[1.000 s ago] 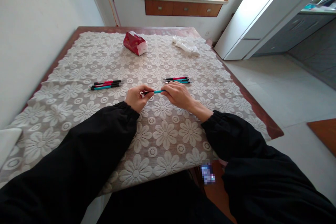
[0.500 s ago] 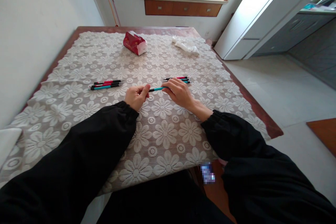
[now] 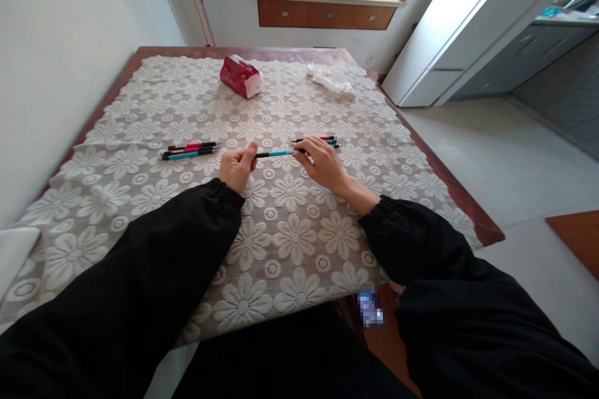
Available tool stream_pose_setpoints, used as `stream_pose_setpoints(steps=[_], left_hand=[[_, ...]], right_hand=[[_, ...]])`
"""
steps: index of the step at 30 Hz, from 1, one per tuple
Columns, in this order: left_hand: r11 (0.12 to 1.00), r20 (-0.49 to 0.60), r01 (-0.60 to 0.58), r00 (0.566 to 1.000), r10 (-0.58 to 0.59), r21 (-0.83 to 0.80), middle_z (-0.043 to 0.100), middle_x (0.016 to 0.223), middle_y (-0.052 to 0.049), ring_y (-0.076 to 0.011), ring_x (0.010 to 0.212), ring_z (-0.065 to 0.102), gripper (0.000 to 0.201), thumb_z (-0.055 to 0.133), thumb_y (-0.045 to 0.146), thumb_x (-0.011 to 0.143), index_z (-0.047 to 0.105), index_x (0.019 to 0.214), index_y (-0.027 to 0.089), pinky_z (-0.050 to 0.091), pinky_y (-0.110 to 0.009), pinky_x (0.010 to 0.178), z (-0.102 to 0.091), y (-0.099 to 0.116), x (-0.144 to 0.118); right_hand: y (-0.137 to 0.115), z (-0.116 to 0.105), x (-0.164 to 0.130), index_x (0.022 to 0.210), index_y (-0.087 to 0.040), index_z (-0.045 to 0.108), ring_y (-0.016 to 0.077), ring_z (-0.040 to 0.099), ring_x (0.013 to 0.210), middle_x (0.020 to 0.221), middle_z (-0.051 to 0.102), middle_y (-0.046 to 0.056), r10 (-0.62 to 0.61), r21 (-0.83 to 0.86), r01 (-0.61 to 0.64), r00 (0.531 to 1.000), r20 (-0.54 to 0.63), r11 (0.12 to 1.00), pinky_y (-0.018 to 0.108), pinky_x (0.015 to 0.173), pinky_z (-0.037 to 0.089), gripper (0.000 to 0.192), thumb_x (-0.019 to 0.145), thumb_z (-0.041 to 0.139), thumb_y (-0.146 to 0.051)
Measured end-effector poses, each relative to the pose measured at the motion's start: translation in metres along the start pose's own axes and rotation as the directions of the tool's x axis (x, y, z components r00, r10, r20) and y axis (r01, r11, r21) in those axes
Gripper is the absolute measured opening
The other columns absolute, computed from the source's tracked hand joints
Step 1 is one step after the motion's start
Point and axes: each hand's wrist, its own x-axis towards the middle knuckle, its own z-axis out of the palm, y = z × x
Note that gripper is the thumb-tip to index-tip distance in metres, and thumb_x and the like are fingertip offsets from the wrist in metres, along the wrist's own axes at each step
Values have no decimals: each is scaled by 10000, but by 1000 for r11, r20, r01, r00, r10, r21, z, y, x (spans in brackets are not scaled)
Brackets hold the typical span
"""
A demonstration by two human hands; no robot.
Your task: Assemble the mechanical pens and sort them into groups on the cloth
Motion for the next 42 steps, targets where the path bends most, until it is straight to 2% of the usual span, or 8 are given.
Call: stream_pose_setpoints(steps=[8,16,19,26,30,33,37,42], left_hand=[[979,11,9,1000,-6,-203,308,443,42,-80,405,254,641,635,649,871,361,490,213,169,-280,413,1,3,-1],[995,84,-96,992,99,-41,436,472,21,-90,441,344,556,628,610,899,533,555,185,234,-264,445,-4,11,-4],[995,120,-97,988,98,-10,465,471,13,-92,442,372,538,605,590,910,570,568,176,262,-260,460,-5,15,-5],[988,247,-122,964,97,91,453,493,32,-98,466,355,432,627,540,861,682,659,162,241,-261,471,0,16,-8],[975,279,-138,956,86,173,432,494,34,-103,478,360,465,575,548,893,710,677,159,234,-268,486,1,14,-9],[976,283,-131,956,79,173,427,494,34,-107,483,367,476,562,553,901,706,674,160,239,-272,493,1,14,-9],[976,286,-126,956,71,177,440,494,31,-108,484,379,481,558,559,900,706,672,162,253,-276,501,0,15,-9],[977,283,-118,957,64,179,423,477,38,-101,469,345,475,578,560,882,720,666,161,244,-283,500,0,16,-10]], right_hand=[[4,6,0,932,-200,635,146,507,723,806,616,13,53,113,-42,994,-95,993,292,712,384,363,1056,482,-504],[4,2,5,653,-191,561,92,347,534,560,427,-46,259,421,-231,966,-10,877,279,527,234,610,948,529,-724],[6,4,6,644,-186,585,81,341,512,535,423,-54,324,562,-280,946,22,778,268,504,227,600,909,599,-724],[5,9,9,961,-200,704,85,440,498,584,579,-49,453,842,-306,888,84,443,234,471,301,451,835,750,-630],[-1,0,10,965,-202,720,104,509,545,622,618,-23,404,921,-336,884,235,198,245,526,399,481,887,656,-672],[-5,-7,10,967,-195,731,131,581,601,682,669,12,358,910,-409,861,362,63,274,582,465,551,947,526,-705],[-8,-10,10,992,-187,746,147,628,658,752,714,35,333,880,-476,829,449,-1,289,625,504,582,979,464,-696],[-7,-8,10,927,-200,740,155,668,740,782,742,43,347,891,-453,832,432,-24,271,651,511,563,979,483,-699]])
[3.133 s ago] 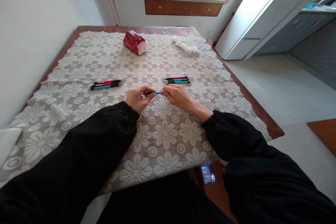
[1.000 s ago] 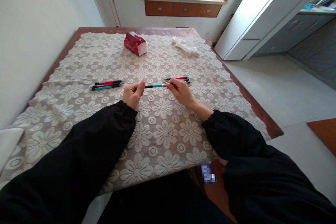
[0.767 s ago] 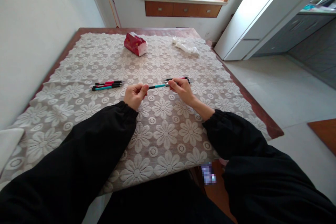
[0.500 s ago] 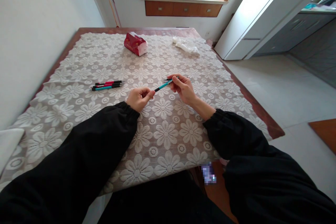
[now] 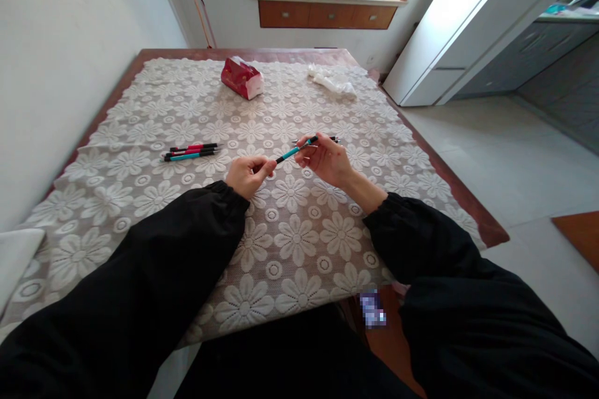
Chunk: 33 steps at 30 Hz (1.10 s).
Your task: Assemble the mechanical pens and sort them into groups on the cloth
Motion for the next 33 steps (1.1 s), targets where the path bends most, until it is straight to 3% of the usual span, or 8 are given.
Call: stream_pose_setpoints(steps=[5,11,14,20,24,29,33], left_hand=[[997,-31,32,999,-34,-63,429,480,33,-100,456,341,507,582,606,876,705,665,162,229,-283,480,1,0,1],[984,-93,49,994,-65,-170,406,442,16,-99,431,349,628,527,673,917,548,521,186,237,-287,463,0,-5,4],[974,-122,66,988,-95,-217,370,424,15,-94,418,313,669,519,688,928,490,478,194,199,-290,436,0,-12,6],[898,-104,163,969,-223,-408,262,398,43,-72,367,230,683,597,693,865,313,447,233,127,-287,383,2,-14,10],[867,-134,167,957,-257,-469,233,406,61,-60,354,207,664,653,672,800,274,457,247,114,-278,369,4,-8,10],[872,-164,164,950,-265,-461,257,400,56,-61,348,233,637,655,640,795,300,447,243,128,-271,361,3,-7,10],[888,-158,145,959,-234,-437,282,403,48,-61,355,251,645,662,645,800,322,442,230,142,-269,369,3,-9,10]], right_hand=[[1,0,1,966,-189,747,159,640,726,745,712,41,-15,-51,12,999,-42,999,281,639,494,632,970,439,-740],[11,-7,5,973,-216,730,96,517,584,678,648,-27,-309,-296,271,947,-91,916,248,555,416,368,860,751,-565],[14,-9,4,982,-221,717,103,551,606,720,688,-14,-367,-442,309,929,-51,842,261,577,437,373,847,770,-564],[14,-5,-1,962,-205,696,124,603,668,741,696,3,-399,-690,336,914,74,641,284,657,466,388,915,671,-590],[14,-4,-3,920,-203,678,109,512,612,696,621,-21,-382,-790,330,915,133,517,275,604,387,373,932,653,-574],[11,-3,-2,725,-206,572,104,373,585,623,482,-41,-378,-828,323,914,147,459,281,565,277,499,940,595,-656],[9,-1,-2,615,-222,404,99,283,572,587,330,-61,-320,-827,309,933,166,470,286,557,212,621,947,505,-737]])
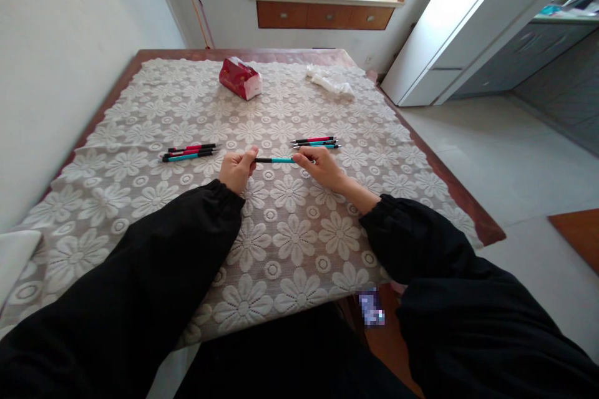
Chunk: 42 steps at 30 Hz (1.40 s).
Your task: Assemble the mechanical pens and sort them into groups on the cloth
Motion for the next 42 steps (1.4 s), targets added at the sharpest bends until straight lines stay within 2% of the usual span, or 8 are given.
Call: stream_pose_setpoints(steps=[3,9,12,16,22,29,36,42], left_hand=[[1000,15,-3,1000,3,15,278,404,48,-60,363,246,652,660,652,805,319,447,227,138,-270,378,-1,-2,0],[996,96,-44,995,37,76,312,417,39,-68,394,266,662,642,669,840,346,461,214,159,-264,400,-3,-3,-2],[992,164,-78,985,61,98,345,429,30,-72,408,286,661,622,686,855,407,460,201,169,-264,411,-3,0,-4],[989,187,-99,979,76,114,393,458,18,-81,429,309,644,584,702,875,486,494,191,177,-270,419,-3,4,-5],[994,228,-95,970,78,62,342,470,35,-86,439,293,635,607,725,842,439,518,204,184,-274,434,-3,4,-6],[982,300,-168,944,134,90,305,466,34,-84,452,250,660,557,706,879,373,490,205,163,-292,472,-5,9,-11],[972,120,-213,972,200,104,240,443,36,-82,442,214,711,550,702,893,296,449,209,138,-307,487,-5,8,-14],[979,144,-168,978,151,116,205,402,36,-78,408,188,771,515,774,873,235,411,223,120,-321,463,-4,9,-14]], right_hand=[[-2,0,0,604,-227,341,96,258,571,601,290,-62,13,55,-16,998,53,998,288,553,193,650,940,482,-765],[-3,-1,-1,610,-220,404,87,274,547,583,338,-60,73,182,-83,995,62,980,281,524,188,652,910,526,-785],[0,0,1,589,-218,417,79,282,514,546,367,-58,105,244,-120,992,71,962,278,503,189,669,896,530,-802],[6,1,2,560,-221,401,73,266,487,509,362,-61,139,301,-151,988,62,942,272,484,174,682,877,560,-804],[6,1,2,552,-217,419,72,280,483,500,381,-57,146,331,-157,988,59,931,272,480,178,680,872,577,-796],[2,0,0,566,-212,453,77,287,494,516,389,-54,114,251,-120,993,40,961,272,489,190,661,895,567,-774],[4,4,-2,620,-211,466,96,331,564,583,406,-51,15,107,-27,993,115,994,273,543,233,598,942,549,-708],[11,7,-2,747,-213,542,121,386,626,666,477,-46,-94,-70,102,989,109,992,270,609,278,410,917,683,-559]])
